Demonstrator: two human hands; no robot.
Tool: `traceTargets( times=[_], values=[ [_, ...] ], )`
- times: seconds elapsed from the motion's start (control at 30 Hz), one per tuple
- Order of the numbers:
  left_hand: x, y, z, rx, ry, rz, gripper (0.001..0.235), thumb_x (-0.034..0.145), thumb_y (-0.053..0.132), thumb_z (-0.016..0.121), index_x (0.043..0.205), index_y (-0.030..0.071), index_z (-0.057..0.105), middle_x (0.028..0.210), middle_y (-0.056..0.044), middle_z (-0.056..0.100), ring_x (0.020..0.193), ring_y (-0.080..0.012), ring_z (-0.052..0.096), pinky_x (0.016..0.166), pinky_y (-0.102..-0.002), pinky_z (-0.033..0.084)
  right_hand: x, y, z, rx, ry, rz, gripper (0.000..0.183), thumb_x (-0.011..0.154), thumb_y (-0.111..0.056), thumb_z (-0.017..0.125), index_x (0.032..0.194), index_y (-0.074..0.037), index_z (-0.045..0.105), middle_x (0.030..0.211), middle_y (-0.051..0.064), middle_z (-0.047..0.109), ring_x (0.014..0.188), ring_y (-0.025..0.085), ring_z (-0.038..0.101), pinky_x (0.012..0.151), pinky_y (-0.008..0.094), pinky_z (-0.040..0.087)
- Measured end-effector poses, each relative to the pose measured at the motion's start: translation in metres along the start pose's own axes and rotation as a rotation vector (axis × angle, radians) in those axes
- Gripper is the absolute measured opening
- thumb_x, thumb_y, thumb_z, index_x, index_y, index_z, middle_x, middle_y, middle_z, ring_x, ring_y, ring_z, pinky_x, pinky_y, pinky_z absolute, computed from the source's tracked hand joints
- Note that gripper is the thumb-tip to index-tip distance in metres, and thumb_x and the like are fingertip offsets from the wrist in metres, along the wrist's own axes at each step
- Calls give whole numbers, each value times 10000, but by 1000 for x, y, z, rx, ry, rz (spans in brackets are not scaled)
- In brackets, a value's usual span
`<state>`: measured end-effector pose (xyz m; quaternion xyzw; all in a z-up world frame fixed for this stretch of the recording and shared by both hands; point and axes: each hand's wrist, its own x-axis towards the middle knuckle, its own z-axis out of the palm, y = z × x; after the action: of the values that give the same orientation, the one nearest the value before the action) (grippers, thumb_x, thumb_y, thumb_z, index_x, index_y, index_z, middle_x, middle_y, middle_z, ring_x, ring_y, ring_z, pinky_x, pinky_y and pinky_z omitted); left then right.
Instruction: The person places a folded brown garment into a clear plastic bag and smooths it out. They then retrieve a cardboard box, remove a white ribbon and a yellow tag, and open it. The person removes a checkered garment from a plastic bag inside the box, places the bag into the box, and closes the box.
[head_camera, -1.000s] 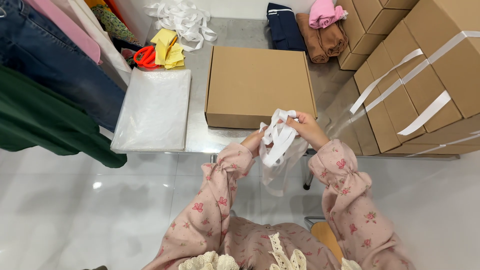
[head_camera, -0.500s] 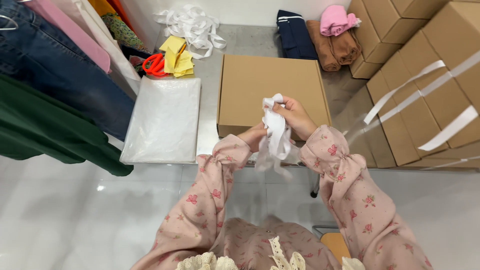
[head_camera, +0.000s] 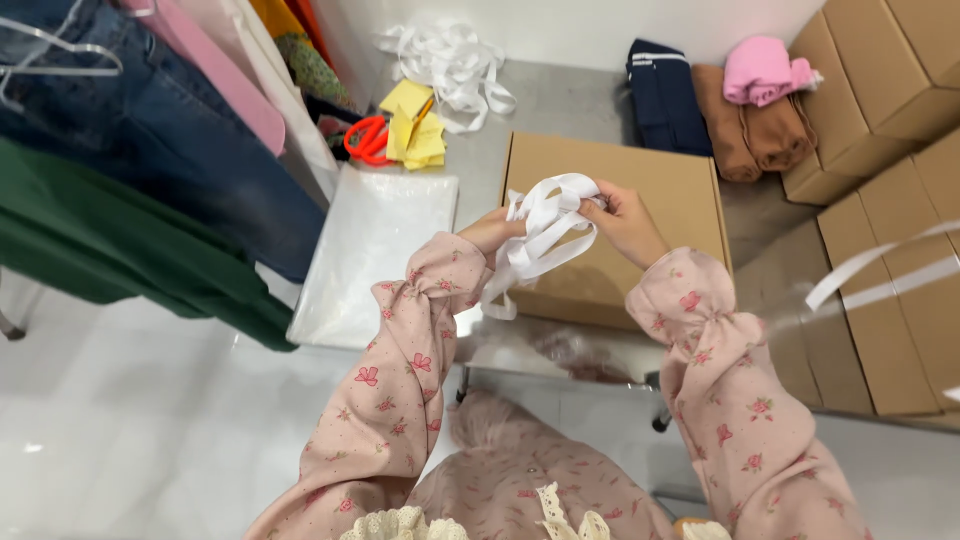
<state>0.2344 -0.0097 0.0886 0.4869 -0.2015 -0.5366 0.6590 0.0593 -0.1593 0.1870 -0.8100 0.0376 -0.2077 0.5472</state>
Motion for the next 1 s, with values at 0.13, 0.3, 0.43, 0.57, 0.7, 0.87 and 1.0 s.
traceTargets(
  times=[0.13,0.3,0.43,0.57,0.7,0.87,1.0],
  values=[
    [32,20,-7,-82,-27,-97,656,851,256,869,1384,52,546,1131,-231,725,915,-363,760,745,-609,603,49,52,-8,-403,68,-196,153,972,-189,752,1074,-79,721,833,100,703,806,222,668,780,372,522],
    [-44,151,58,-156,-71,-161,651,861,198,775,1434,69,495,1171,-127,690,984,-234,715,826,-473,604,106,62,-13,-458,182,-257,82,932,-171,801,1011,-150,793,802,30,726,766,214,698,784,308,541],
    [3,173,12,-96,-267,-98,325,764,62,801,1057,51,661,795,-31,676,648,-93,683,537,-268,606,150,73,-4,-303,195,-178,111,899,-41,771,1004,-77,783,891,145,756,895,281,725,837,383,544],
    [146,137,-91,310,-92,9,572,801,174,788,1291,-17,564,1179,-222,600,1046,-330,589,878,-460,497,187,110,-13,30,245,90,224,903,-59,754,1121,-108,753,1037,30,753,988,104,650,947,324,530],
    [260,170,-188,1136,327,-70,719,816,540,780,1423,217,567,1395,-122,624,1305,-312,588,1110,-458,456,197,129,-25,212,276,242,417,898,-95,781,1288,-26,654,1296,157,667,1184,225,617,1039,373,491],
    [368,235,-267,1025,505,355,578,841,384,807,1309,103,616,1288,-161,668,1250,-352,611,1067,-461,498,189,146,-28,196,335,455,384,943,-251,745,1273,-65,681,1247,103,701,1161,190,635,979,338,515],
    [416,292,-282,813,657,697,454,866,250,801,1266,107,642,1184,-158,718,1166,-350,668,992,-473,561,181,158,-20,274,340,568,372,952,-243,717,1265,-46,685,1208,102,703,1149,189,624,966,306,499]
  ],
)
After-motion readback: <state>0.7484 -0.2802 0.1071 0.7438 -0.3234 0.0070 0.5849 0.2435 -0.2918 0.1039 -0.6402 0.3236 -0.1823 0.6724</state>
